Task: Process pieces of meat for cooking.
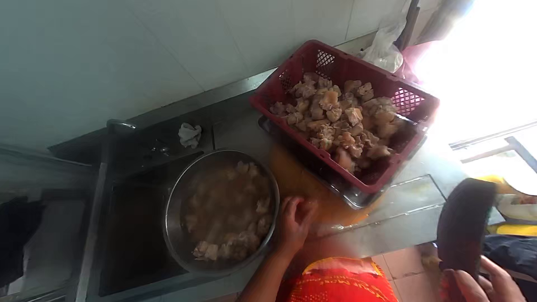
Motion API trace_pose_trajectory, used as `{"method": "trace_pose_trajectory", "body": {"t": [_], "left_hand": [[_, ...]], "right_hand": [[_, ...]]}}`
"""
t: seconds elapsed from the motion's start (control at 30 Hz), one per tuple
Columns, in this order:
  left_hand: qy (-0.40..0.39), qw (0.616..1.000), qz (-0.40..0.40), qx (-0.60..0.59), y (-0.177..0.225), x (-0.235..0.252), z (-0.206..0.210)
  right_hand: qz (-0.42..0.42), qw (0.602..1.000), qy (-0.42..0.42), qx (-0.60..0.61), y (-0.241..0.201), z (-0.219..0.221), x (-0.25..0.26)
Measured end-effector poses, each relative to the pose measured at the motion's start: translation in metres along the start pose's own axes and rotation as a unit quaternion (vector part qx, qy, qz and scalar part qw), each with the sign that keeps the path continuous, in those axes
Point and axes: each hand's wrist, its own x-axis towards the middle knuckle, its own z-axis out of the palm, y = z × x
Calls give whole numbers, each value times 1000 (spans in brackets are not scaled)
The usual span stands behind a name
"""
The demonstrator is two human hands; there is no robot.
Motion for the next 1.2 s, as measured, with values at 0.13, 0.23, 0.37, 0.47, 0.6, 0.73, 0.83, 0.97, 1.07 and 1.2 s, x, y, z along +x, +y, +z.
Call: {"method": "trace_pose_trajectory", "body": {"t": [0.13,0.23,0.37,0.47,0.6,0.73,0.83,0.97,1.07,1.2], "left_hand": [[13,998,52,-18,-9,-13,-1],[34,998,56,5,-8,-18,4],[-7,999,33,-8,-12,-16,1],[-21,999,38,-5,-19,-12,1],[-30,998,48,12,-18,-7,3],[-27,998,65,7,-20,-5,10],[-11,997,75,0,-22,-5,14],[-11,997,75,22,-22,-1,12],[-11,997,74,12,-25,-2,14],[-6,997,74,-12,-30,-3,18]], "right_hand": [[-90,988,-91,-82,-42,33,6],[-124,946,-167,-248,-58,70,24],[-107,868,-211,-438,-62,130,44],[-84,821,-247,-507,-65,147,43],[-100,789,-255,-550,-76,146,37],[-65,765,-277,-578,-87,150,36],[-40,759,-297,-578,-94,158,45],[-17,769,-327,-549,-102,182,68],[0,781,-338,-524,-108,209,87],[8,796,-333,-506,-104,216,92]]}}
